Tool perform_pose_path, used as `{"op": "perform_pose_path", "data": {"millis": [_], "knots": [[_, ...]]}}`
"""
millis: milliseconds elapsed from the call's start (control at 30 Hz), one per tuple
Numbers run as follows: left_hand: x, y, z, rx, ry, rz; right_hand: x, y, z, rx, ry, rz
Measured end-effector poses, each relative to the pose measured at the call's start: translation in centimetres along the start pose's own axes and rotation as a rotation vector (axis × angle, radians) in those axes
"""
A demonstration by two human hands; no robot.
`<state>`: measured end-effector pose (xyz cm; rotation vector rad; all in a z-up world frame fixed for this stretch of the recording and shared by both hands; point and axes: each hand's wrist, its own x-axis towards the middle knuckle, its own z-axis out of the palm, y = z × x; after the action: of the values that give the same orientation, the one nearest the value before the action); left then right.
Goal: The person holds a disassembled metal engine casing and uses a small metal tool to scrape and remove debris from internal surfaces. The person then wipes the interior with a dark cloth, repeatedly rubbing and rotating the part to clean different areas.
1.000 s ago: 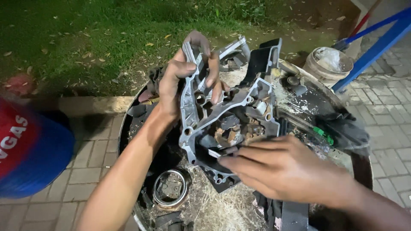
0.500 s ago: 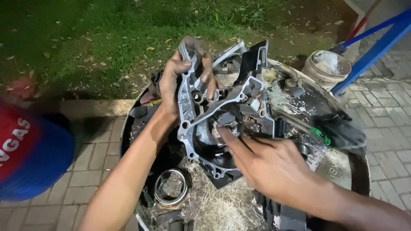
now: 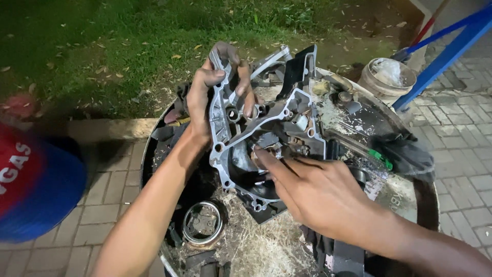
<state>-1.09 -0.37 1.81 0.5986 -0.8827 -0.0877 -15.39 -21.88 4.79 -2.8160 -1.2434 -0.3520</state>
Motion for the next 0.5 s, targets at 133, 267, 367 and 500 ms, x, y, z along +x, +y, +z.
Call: {"op": "perform_pose_path", "data": {"millis": [133,267,367,500], "knots": [[-0.2,-0.2,0.2,-0.040,0.013,-0.011,0.6,-0.6,0.5,0.193,-0.009,-0.057],[0.0,-0.1,0.3,0.009,-0.032,-0.002,0.5,-1.1,1.6,0.316,-0.118,-0.075],[-0.1,-0.1,-0.4,0.084,-0.051,0.008,1.0,-0.9,0.4,0.220,0.003,-0.092],[-0.1,-0.2,-0.4,0.015,-0.036,0.022,0.5,0.7,0.1,0.154,-0.071,0.101]]}}
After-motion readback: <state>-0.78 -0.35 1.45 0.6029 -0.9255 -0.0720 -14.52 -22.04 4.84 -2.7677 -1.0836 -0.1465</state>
